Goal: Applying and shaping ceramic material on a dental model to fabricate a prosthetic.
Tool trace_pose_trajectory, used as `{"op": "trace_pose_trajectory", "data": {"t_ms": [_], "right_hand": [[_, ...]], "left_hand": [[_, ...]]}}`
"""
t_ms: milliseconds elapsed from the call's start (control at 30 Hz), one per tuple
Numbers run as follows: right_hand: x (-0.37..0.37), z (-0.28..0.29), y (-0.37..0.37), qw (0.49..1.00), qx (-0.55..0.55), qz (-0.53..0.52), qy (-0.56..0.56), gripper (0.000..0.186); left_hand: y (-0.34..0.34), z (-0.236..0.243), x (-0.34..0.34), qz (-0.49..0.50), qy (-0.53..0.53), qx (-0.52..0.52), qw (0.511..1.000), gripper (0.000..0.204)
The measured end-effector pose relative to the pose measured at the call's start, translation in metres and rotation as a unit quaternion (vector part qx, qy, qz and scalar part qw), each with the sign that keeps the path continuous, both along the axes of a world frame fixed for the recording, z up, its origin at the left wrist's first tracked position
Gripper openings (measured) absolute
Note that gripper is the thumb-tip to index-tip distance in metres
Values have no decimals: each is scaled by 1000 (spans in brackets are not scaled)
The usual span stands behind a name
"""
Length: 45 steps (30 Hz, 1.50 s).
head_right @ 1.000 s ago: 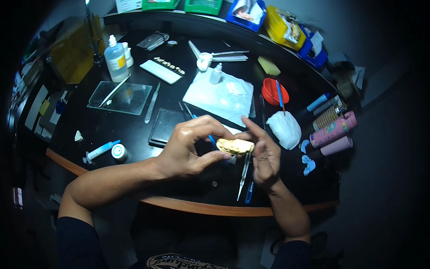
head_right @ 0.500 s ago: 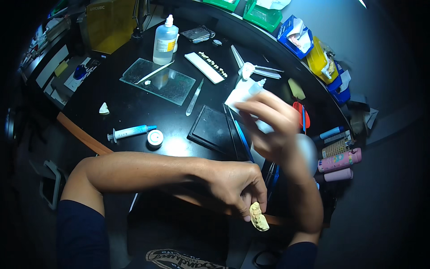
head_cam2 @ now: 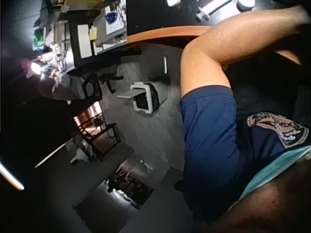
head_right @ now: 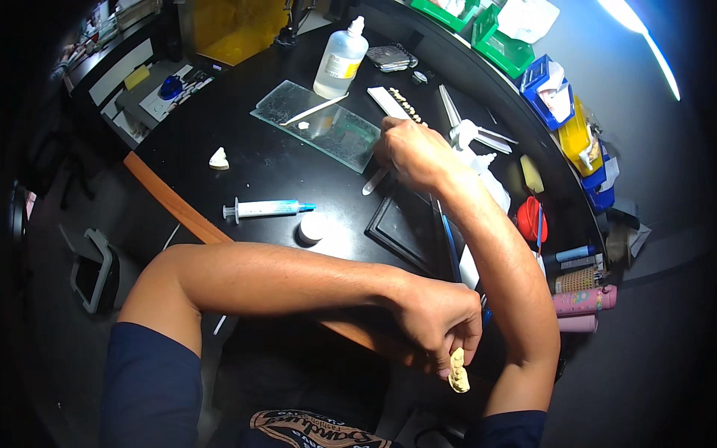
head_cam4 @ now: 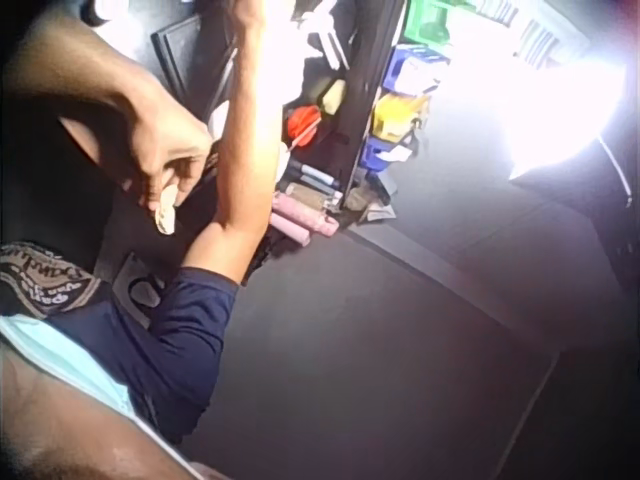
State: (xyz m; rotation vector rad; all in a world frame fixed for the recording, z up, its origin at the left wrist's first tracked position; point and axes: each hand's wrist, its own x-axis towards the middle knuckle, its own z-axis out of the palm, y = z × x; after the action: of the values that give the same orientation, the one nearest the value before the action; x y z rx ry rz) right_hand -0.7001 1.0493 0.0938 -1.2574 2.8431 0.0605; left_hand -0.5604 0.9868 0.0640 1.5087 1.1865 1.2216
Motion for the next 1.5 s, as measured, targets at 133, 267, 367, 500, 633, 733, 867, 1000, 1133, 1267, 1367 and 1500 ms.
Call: {"op": "trace_pose_trajectory", "data": {"t_ms": [133,267,367,500,633,733,867,1000,1133,1267,1367,1500], "right_hand": [[-4,1,15,997,-47,28,-56,14],[-5,1,19,996,-52,25,-64,10],[-4,4,14,998,-10,23,-57,12],[-3,3,10,998,5,11,-55,14],[-2,4,12,997,-26,55,-41,9],[9,22,21,1000,-9,-12,-19,9],[37,47,43,985,-137,24,102,13],[78,63,88,920,-291,23,262,21],[143,62,145,836,-453,-51,305,9],[197,39,177,745,-594,-120,278,33],[208,15,189,737,-613,-108,263,51],[210,-12,192,699,-675,-136,195,42]], "left_hand": [[6,-4,0,10,23,23,999,32],[6,-3,0,2,14,-2,1000,32],[6,-5,0,12,24,1,1000,33],[7,-9,0,13,14,9,1000,33],[9,-10,1,21,17,20,999,31],[10,-6,0,35,13,13,999,31],[10,-5,-4,56,-34,15,998,30],[15,-12,-9,66,-186,28,980,33],[14,-5,-11,134,-175,38,975,37],[25,-6,-13,149,-187,44,970,36],[19,0,-10,173,-190,24,966,37],[21,0,-8,218,-190,20,957,40]]}}
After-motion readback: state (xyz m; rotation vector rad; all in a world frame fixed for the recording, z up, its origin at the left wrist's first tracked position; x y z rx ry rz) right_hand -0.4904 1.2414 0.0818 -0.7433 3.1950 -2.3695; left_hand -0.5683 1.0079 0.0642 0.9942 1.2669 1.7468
